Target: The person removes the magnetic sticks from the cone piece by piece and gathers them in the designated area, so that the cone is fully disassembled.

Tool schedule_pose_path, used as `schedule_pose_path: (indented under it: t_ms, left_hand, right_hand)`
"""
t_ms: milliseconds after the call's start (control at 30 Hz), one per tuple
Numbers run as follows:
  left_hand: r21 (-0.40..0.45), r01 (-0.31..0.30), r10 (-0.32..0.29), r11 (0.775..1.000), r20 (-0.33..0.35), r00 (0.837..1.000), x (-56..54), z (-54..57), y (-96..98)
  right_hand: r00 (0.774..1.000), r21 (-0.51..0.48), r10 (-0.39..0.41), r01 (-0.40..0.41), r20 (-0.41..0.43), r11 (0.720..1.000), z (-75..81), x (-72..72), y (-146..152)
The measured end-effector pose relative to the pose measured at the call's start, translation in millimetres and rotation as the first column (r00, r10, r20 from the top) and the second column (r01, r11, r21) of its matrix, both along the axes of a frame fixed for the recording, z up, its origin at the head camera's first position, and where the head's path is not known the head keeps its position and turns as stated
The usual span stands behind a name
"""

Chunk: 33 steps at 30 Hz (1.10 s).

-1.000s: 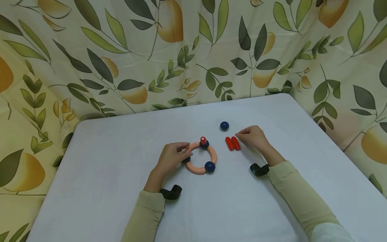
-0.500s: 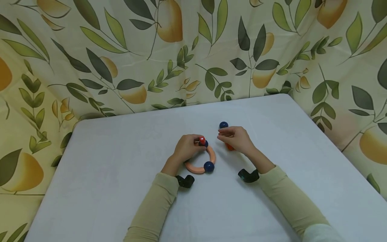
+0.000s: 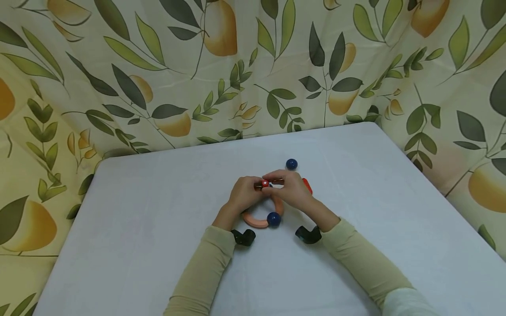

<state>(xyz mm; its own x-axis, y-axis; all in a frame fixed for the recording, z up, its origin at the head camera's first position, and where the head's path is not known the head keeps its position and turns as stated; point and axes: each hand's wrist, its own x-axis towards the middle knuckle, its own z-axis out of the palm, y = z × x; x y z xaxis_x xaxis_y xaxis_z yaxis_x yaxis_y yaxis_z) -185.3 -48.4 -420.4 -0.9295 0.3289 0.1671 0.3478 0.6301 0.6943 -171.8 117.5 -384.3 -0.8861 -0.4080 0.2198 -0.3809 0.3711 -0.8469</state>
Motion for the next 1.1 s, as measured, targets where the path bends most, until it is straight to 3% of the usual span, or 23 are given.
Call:
schedule_pose_path:
  t_ms: [133, 300, 567, 800, 1100]
  left_hand:
    - [-0.003, -0.002, 0.002, 1.0, -0.008, 1.0, -1.1, -0.4, 0.1]
    - [-0.012, 0.001, -0.001, 1.0, -0.015, 1.0, -2.2, -0.5, 0.7]
    - [-0.024, 0.015, -0.014, 1.0, 0.005, 1.0, -1.6, 1.9, -0.4]
    - [-0.031, 0.008, -0.006, 0.999, 0.061, 0.998, -1.7, 4.8, 0.5]
    - [-0.038, -0.002, 0.005, 0.999, 0.094, 0.996, -0.4, 3.2, 1.1]
  right_hand:
    - [0.998, 0.031, 0.021, -0.019, -0.066, 0.999, -1.9, -0.4, -3.0]
    - [0.988, 0.079, 0.001, 0.012, -0.155, 0.997, -0.4, 1.4, -5.9]
    - [0.977, 0.072, -0.072, 0.088, -0.2, 0.994, -2.2, -3.9, -5.3]
    - [0.98, 0.05, -0.154, 0.161, -0.124, 0.986, -4.1, -8.5, -0.5]
    - [0.98, 0.054, -0.199, 0.199, -0.019, 0.978, -4.4, -8.7, 4.4]
